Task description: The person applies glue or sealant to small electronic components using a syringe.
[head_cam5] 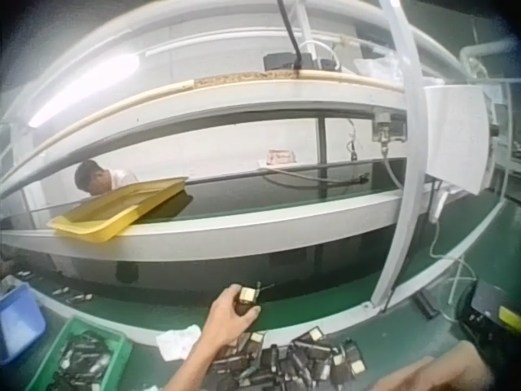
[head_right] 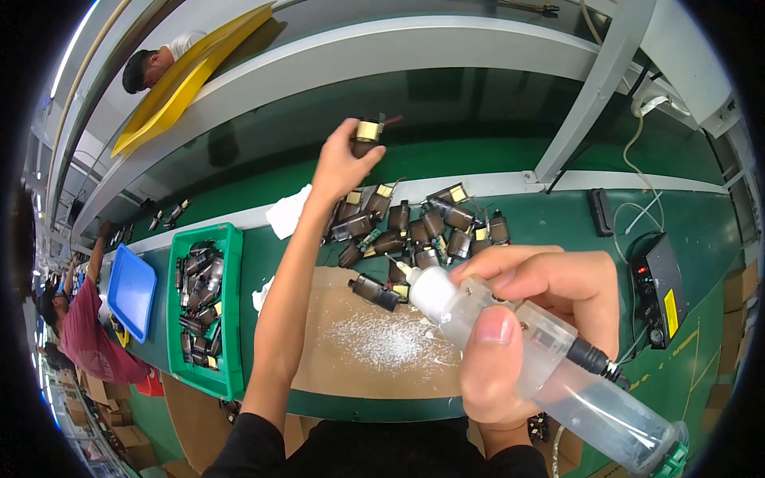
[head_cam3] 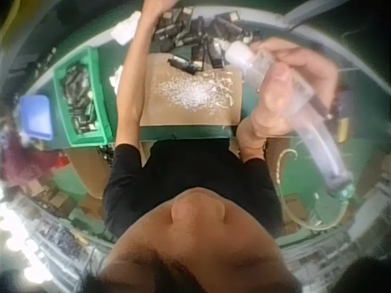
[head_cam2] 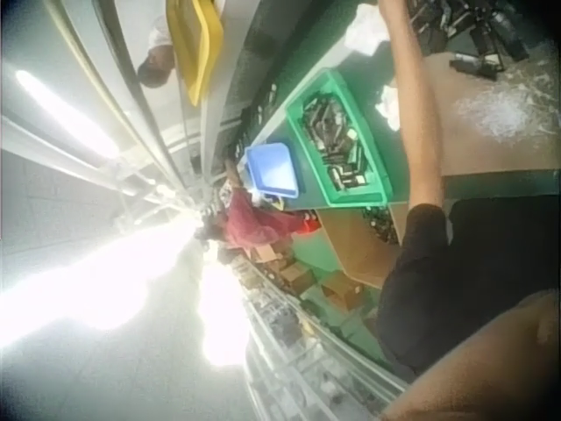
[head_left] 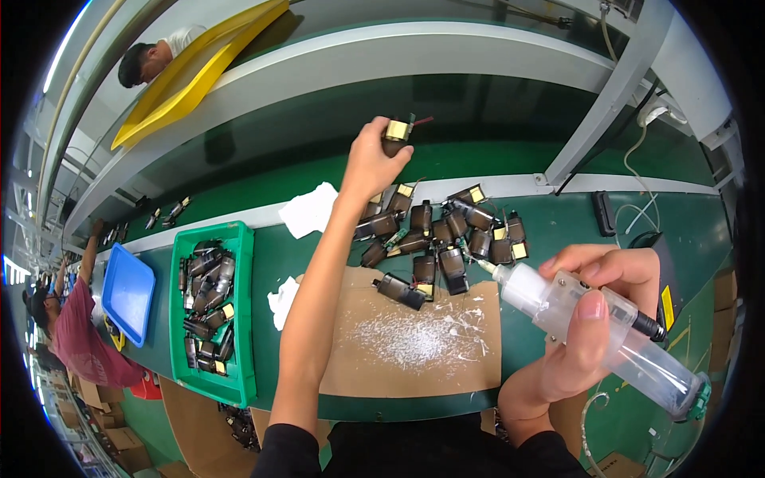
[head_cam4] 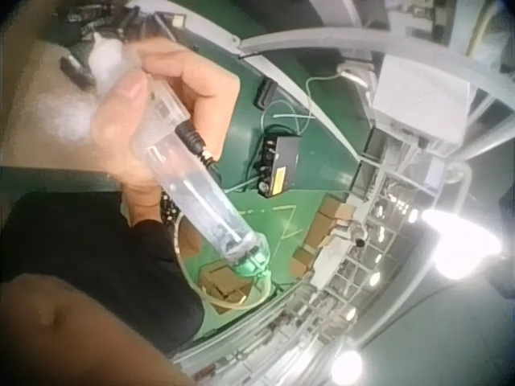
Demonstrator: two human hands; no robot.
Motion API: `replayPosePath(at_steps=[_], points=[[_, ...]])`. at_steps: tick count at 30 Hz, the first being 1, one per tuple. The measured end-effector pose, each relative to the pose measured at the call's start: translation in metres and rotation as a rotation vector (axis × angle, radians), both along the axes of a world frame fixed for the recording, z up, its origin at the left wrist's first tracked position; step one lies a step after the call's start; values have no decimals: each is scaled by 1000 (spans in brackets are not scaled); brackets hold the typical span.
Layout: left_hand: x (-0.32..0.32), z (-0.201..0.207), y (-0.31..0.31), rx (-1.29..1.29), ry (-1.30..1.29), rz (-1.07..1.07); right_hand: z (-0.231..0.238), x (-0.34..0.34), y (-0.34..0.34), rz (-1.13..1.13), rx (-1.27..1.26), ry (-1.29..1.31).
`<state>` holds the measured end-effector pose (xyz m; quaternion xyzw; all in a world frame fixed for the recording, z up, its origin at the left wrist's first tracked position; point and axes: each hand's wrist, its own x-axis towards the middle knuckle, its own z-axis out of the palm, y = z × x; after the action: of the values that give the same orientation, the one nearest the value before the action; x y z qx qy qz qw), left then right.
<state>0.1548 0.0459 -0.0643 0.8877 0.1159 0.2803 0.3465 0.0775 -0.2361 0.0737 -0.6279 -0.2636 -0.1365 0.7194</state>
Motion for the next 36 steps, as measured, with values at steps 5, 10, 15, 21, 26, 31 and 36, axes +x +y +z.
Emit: replayPosePath(at_steps=[5, 10, 15, 21, 26, 31, 36], points=[[-102, 56, -40, -881, -85, -329, -4, -10, 5, 67, 35, 15], [-131, 42, -51, -1200, -123, -747, -8, -21, 11, 149, 6, -79], [-142, 36, -55, -1247, -38, -957, -12, -26, 17, 229, -65, -140], [-144, 29, -50, -1130, -86, -1220, -16, -31, 27, 262, -123, -155], [-145, 34, -58, -1108, -115, -1198, -16, -35, 30, 245, -160, -126], [-151, 39, -54, -1001, -64, -1171, -18, -34, 35, 344, -119, -81], [-151, 41, -54, -951, -66, -1139, -18, -35, 36, 339, -116, -52]])
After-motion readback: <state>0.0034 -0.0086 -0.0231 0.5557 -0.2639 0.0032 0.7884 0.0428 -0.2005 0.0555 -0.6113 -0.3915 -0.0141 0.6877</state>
